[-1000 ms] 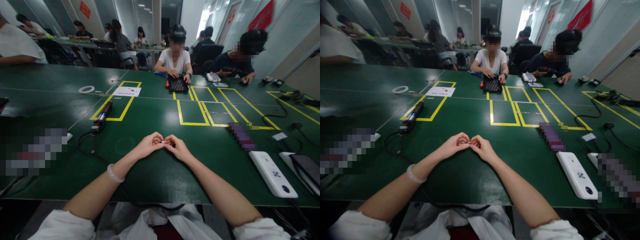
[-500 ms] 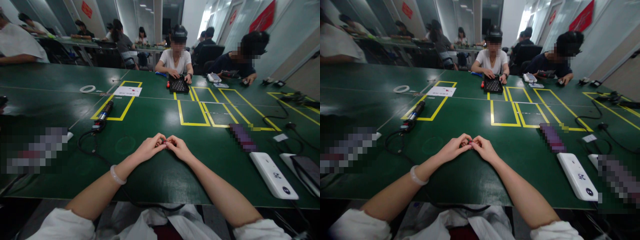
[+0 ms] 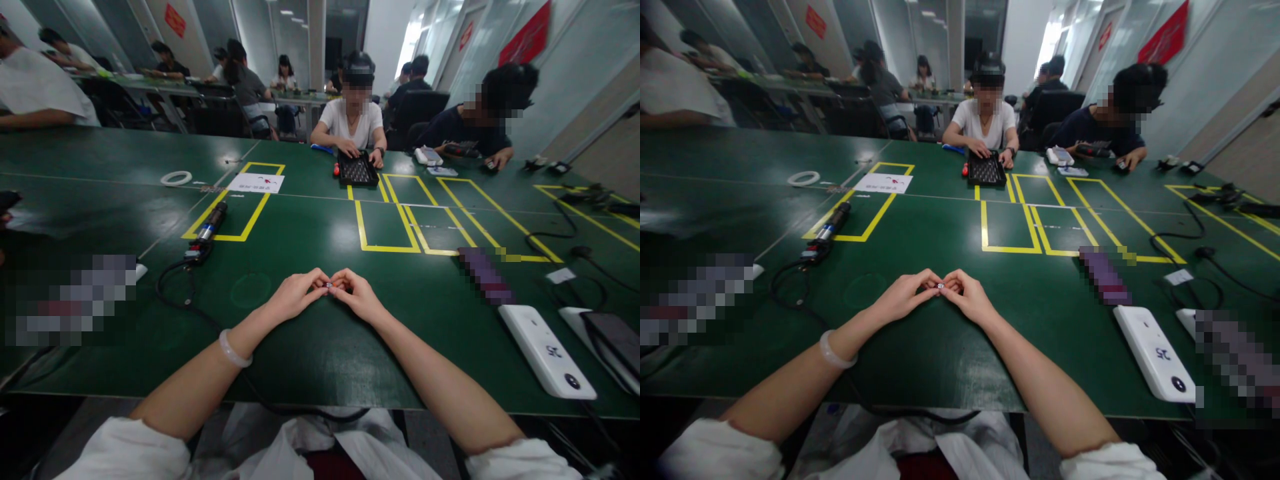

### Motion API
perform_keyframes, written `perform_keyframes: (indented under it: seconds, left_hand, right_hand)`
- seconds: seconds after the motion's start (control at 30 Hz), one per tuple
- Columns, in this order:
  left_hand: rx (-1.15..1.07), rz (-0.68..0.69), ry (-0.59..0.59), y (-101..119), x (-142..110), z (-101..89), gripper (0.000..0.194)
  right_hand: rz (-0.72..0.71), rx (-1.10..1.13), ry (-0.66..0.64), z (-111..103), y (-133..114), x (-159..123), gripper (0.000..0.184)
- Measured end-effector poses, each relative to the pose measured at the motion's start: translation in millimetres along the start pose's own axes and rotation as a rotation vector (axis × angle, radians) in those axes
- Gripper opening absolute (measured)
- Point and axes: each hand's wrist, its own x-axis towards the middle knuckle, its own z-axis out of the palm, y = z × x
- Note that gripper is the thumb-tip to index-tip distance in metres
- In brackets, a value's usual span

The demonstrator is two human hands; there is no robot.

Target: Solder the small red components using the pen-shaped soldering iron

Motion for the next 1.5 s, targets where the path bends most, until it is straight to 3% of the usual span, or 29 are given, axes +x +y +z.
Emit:
perform_keyframes:
  seconds: [0.17, 0.27, 0.4, 0.5, 0.57, 0.7, 0.83, 1.27, 1.5]
  left_hand:
    - [-0.04, 0.009, -0.043, 1.2, 0.7, -4.4, 0.023]
    - [-0.007, -0.006, -0.019, -2.6, 2.8, -16.5, 0.028]
    - [0.323, -0.143, 0.232, -31.2, -0.3, -52.6, 0.034]
    - [0.708, -0.424, 0.512, -69.0, -13.5, -84.6, 0.044]
    - [0.838, -0.603, 0.613, -93.8, -25.8, -102.6, 0.056]
    - [0.819, -0.871, 0.514, -124.9, -44.6, -127.0, 0.06]
    - [0.79, -0.981, 0.466, -132.7, -48.7, -140.5, 0.049]
    - [0.711, -0.995, 0.414, -133.2, -48.9, -151.6, 0.061]
    - [0.806, -0.892, 0.426, -121.2, -41.1, -132.3, 0.063]
  right_hand:
    - [-0.01, -0.05, -0.01, -0.6, -1.0, -0.2, 0.023]
    - [0.011, -0.063, 0.009, -1.1, -2.2, -0.3, 0.022]
    - [0.033, -0.074, 0.028, -1.9, -1.1, 0.2, 0.023]
    - [0.028, -0.082, 0.028, -1.5, -0.4, 0.2, 0.024]
    - [0.027, -0.081, 0.022, -0.8, -0.6, -0.1, 0.024]
    - [0.028, -0.072, 0.017, 0.4, -1.7, -1.0, 0.024]
    - [0.031, -0.062, 0.018, 0.2, -1.9, -1.4, 0.023]
    - [0.018, -0.052, 0.016, 0.2, 0.4, 0.3, 0.025]
    - [0.032, -0.064, 0.019, 1.8, 1.5, 0.6, 0.028]
